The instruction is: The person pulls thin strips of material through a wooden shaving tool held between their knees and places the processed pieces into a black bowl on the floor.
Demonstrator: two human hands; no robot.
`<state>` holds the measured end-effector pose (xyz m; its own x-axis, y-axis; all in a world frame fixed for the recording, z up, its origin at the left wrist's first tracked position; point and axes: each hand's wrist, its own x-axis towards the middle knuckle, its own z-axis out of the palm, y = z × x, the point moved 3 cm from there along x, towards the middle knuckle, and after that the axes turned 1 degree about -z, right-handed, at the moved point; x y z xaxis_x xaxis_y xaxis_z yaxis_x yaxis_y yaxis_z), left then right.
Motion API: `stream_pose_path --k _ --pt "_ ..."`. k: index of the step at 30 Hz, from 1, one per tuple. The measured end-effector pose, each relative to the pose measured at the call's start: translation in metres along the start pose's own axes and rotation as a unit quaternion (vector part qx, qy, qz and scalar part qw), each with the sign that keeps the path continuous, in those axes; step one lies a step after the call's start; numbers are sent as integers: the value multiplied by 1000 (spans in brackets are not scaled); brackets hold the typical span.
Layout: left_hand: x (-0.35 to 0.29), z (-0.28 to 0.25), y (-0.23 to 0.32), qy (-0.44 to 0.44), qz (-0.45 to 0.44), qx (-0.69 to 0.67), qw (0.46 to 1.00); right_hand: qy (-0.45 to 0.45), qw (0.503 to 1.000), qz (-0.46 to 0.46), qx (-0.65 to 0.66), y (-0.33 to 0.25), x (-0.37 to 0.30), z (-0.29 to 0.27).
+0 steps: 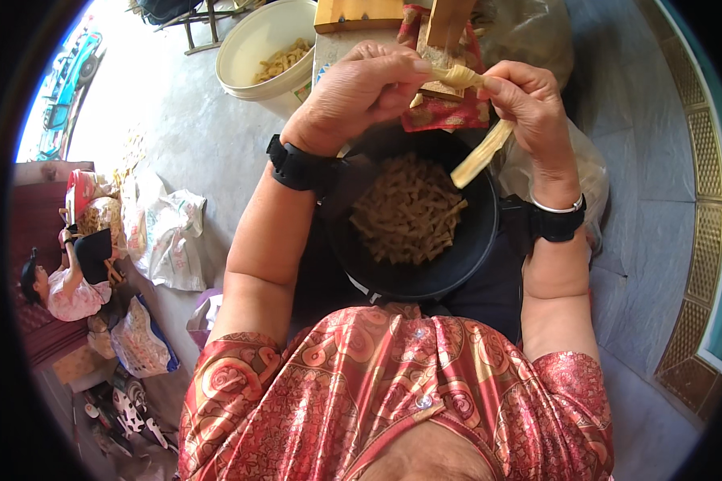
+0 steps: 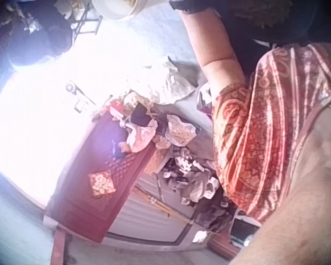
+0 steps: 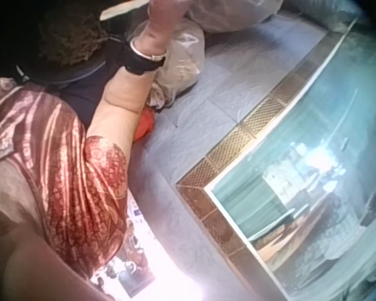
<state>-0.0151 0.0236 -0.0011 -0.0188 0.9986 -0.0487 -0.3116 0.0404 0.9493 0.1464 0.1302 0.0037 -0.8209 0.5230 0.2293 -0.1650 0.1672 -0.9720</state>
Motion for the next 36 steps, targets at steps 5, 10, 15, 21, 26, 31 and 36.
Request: stream_pose_path --k 5,10,15,21,26,31,36 --pt "0 -8 6 -7 -4 303 953 1 999 2 -36 1 -2 -8" --pt "1 -2 6 46 117 477 870 -44 996 25 -68 5 -1 2" --pt "3 20 1 -60 124 482 866 -65 995 26 -71 7 -1 12" --pt "0 7 -4 -141 -14 413 900 -79 987 24 -136 6 -2 -4" --pt "26 -4 -19 77 159 528 831 10 981 51 -189 32 17 -16" --pt "51 -13 -25 201 191 526 804 106 971 15 -213 62 34 -26" --pt "59 -22 -33 232 200 530 791 154 962 -6 -225 66 45 -22"
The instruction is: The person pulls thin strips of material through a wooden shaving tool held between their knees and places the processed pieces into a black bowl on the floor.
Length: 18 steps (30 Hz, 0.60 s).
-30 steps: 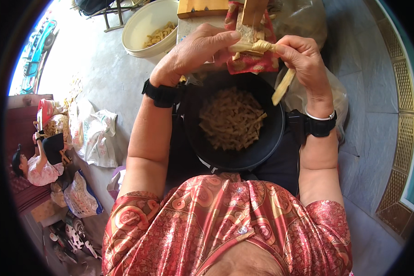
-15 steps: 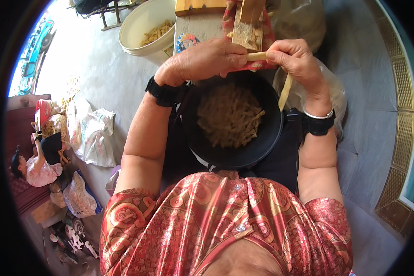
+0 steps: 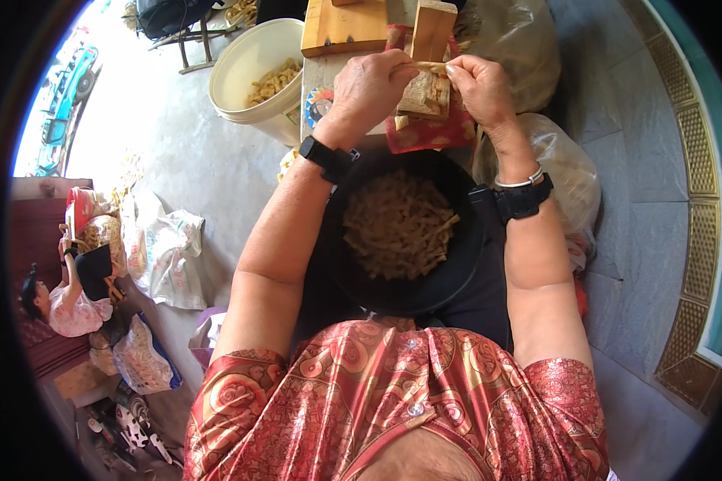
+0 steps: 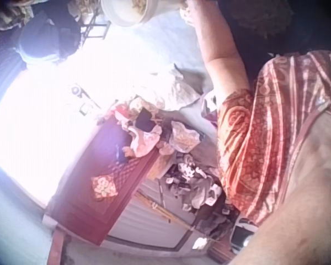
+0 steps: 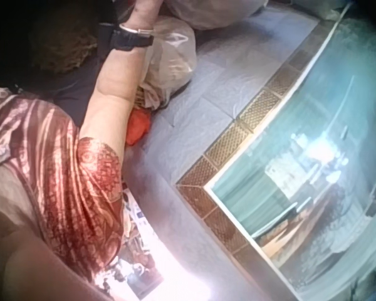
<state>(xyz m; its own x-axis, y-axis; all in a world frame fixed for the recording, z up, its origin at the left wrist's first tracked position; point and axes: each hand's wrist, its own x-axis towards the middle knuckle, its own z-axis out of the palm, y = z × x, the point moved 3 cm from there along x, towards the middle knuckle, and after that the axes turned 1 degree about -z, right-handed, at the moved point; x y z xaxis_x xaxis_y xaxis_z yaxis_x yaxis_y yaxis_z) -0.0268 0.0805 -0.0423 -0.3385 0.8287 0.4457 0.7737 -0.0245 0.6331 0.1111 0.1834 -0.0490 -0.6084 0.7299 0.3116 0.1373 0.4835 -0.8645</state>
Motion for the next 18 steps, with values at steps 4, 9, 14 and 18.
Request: stream_pose_path --k 4,9,14,18 --pt "10 8 -4 -20 -31 6 999 22 999 -19 -39 12 11 0" --pt "7 -17 -2 -109 -10 135 985 -33 970 -29 -240 -4 26 15" --pt "-34 -27 43 -192 -113 116 968 -32 989 -94 -108 2 -10 1" --pt "-47 14 37 -104 -101 -141 979 -82 929 177 316 -37 -46 28"
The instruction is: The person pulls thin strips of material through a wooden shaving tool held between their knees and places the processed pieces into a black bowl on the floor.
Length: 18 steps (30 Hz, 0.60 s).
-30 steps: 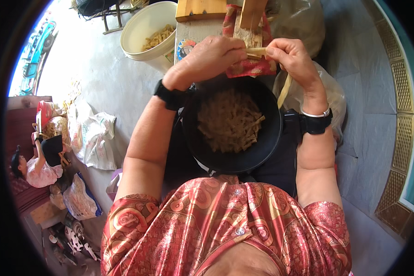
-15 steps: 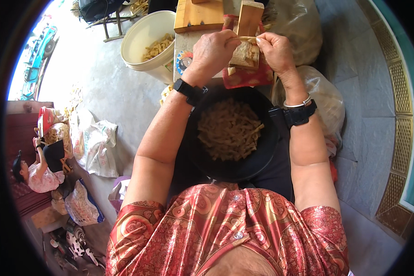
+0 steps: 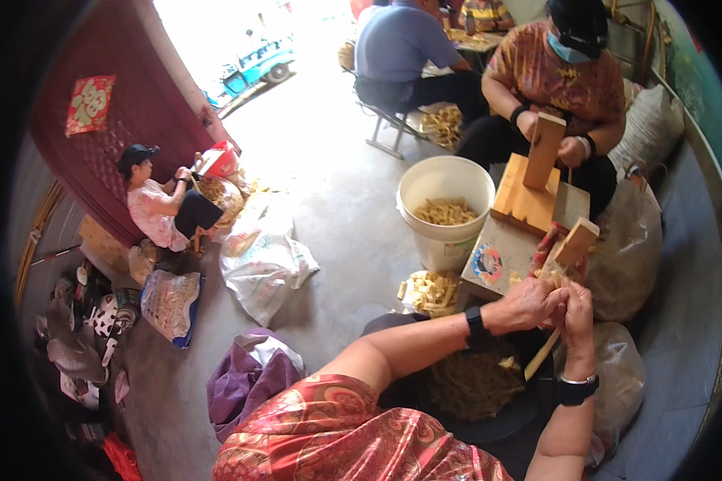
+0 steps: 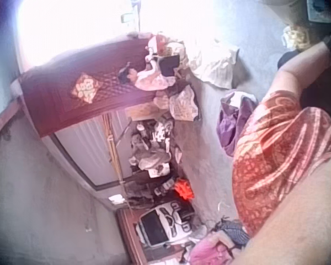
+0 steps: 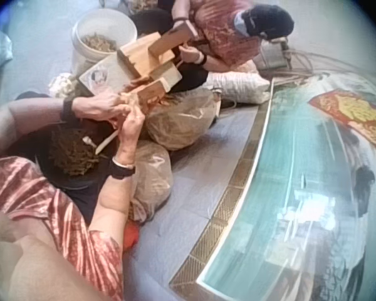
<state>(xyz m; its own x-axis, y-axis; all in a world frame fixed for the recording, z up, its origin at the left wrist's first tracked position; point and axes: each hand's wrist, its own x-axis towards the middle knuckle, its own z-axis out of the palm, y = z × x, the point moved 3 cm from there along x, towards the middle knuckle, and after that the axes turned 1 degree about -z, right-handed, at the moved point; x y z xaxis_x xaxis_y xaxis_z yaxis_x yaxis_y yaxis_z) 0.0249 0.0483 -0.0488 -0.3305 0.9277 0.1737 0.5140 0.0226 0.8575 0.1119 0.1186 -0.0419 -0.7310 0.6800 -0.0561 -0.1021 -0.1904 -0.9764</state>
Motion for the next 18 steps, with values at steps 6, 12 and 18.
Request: stream_pose_path --k 6,12,18 --pt "3 3 5 111 -33 -453 884 -94 985 75 120 6 -8 10" --pt "15 -35 -1 217 -13 -547 809 -129 978 152 62 7 -12 14" --pt "-8 -44 23 329 412 93 845 -133 970 122 161 5 -18 22"
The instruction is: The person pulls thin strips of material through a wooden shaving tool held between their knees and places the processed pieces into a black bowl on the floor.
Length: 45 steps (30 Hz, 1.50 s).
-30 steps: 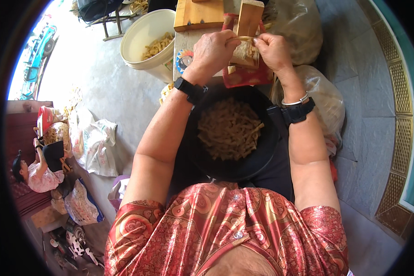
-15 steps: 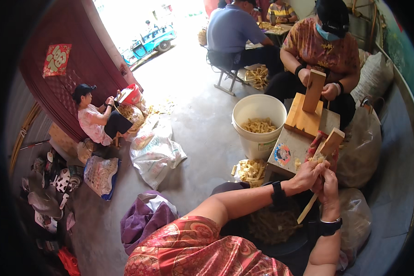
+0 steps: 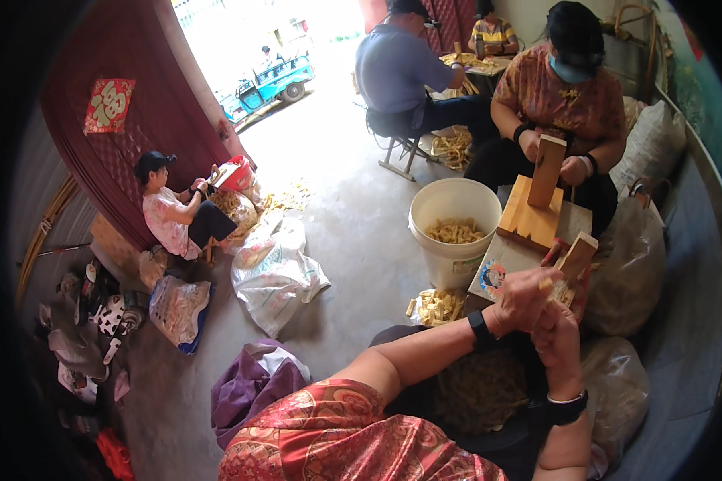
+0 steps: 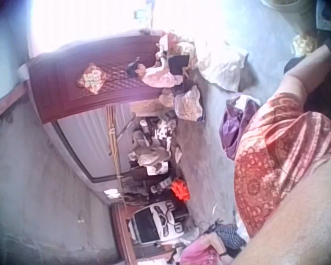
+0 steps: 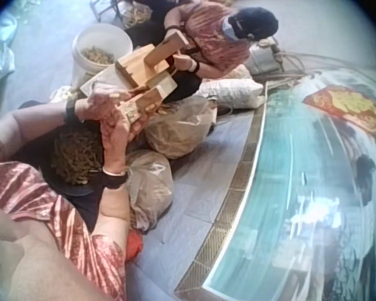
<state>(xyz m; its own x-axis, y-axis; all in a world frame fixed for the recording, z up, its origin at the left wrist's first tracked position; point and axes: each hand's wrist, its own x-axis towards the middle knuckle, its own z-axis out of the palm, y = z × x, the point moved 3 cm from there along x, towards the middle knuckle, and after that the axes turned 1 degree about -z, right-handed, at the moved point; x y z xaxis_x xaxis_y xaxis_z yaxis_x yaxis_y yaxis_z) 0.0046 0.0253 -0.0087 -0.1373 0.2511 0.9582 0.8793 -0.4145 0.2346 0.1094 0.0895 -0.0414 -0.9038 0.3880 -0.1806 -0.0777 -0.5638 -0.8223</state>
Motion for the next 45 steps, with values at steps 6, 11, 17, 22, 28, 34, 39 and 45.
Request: stream_pose_path --k 6,11,17,22,28,34,39,45 --pt "-11 14 28 -111 -242 -125 956 60 943 -274 -178 -16 -8 1" --pt "-20 26 13 -104 -438 -217 866 135 796 -357 -469 -21 -8 9" --pt "0 12 13 -265 -388 -25 882 115 903 -265 -318 0 6 -24" --pt "13 1 20 -298 -340 26 891 53 988 -112 -94 -13 -6 -14" --pt "8 1 22 -235 -144 -129 953 -114 988 79 72 -23 -10 -9" --pt "-10 3 16 -170 -304 -84 934 -41 976 -45 -207 -29 -16 -12" --pt "-18 19 13 -175 -408 -45 895 71 930 -180 -314 -25 -23 -13" --pt "-1 9 -7 -162 -409 -1 898 92 983 -120 -101 -32 -10 -12"
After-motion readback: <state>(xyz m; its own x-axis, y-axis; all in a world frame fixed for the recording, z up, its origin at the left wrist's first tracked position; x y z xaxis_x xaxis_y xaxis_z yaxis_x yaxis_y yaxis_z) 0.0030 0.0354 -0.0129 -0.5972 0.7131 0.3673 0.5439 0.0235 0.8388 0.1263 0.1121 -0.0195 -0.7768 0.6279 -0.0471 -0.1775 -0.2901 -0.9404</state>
